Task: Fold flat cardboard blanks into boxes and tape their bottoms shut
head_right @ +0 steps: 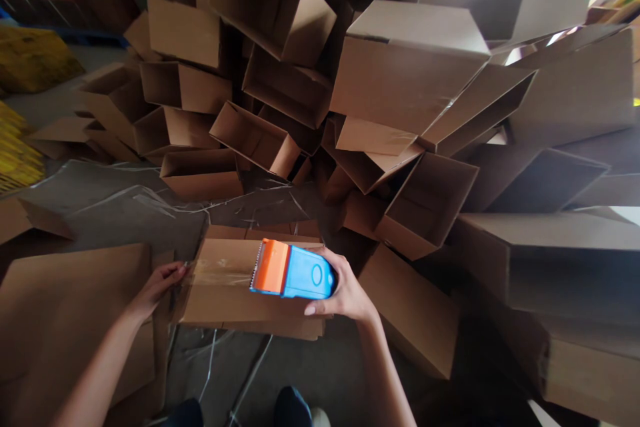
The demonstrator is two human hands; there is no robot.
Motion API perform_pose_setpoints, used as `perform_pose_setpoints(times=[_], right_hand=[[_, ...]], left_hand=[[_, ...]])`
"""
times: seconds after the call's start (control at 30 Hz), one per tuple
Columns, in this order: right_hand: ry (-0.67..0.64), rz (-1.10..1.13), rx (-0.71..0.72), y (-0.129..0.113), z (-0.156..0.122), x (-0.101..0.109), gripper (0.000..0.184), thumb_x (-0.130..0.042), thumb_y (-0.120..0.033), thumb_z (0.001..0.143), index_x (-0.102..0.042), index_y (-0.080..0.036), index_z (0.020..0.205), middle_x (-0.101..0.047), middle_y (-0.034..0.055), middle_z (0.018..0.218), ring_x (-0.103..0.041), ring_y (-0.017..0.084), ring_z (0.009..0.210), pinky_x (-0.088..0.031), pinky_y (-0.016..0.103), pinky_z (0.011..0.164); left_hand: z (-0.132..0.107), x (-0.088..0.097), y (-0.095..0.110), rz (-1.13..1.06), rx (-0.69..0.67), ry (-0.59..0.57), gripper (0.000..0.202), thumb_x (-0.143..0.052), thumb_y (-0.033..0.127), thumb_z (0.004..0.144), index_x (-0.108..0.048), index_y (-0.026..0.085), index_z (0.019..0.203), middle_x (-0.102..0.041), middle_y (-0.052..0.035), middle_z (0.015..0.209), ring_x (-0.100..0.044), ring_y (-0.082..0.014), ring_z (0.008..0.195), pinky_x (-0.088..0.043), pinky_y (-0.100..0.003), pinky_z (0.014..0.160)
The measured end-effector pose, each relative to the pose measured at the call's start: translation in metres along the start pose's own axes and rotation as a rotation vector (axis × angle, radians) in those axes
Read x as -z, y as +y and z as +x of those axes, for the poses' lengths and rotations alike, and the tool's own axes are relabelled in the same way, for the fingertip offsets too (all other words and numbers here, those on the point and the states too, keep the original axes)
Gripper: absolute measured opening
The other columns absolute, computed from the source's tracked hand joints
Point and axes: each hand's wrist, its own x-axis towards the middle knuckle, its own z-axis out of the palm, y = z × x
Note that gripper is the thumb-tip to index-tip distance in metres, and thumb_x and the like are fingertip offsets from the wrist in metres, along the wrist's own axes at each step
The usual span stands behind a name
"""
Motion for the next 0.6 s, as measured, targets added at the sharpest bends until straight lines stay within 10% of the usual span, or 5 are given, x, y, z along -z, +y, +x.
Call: perform_pose_setpoints(times=[0.6], right_hand=[[0.024, -0.069, -0.027, 0.0, -0.001, 0.0, 0.088, -0.083, -0.076, 0.05, -0.069, -0.018, 0.114, -0.073, 0.0086, 0.099, -0.068, 0.03, 0.092, -0.052, 0.037, 0.085]], left_hand=[[0.012, -0.022, -0.022, -0.076, 0.029, -0.009, 0.067, -0.074, 0.082, 0.051, -0.052, 0.02, 0.054, -0.046, 0.0036, 0.052, -0.044, -0.0136, 0.055, -0.032, -0.024, 0.052]])
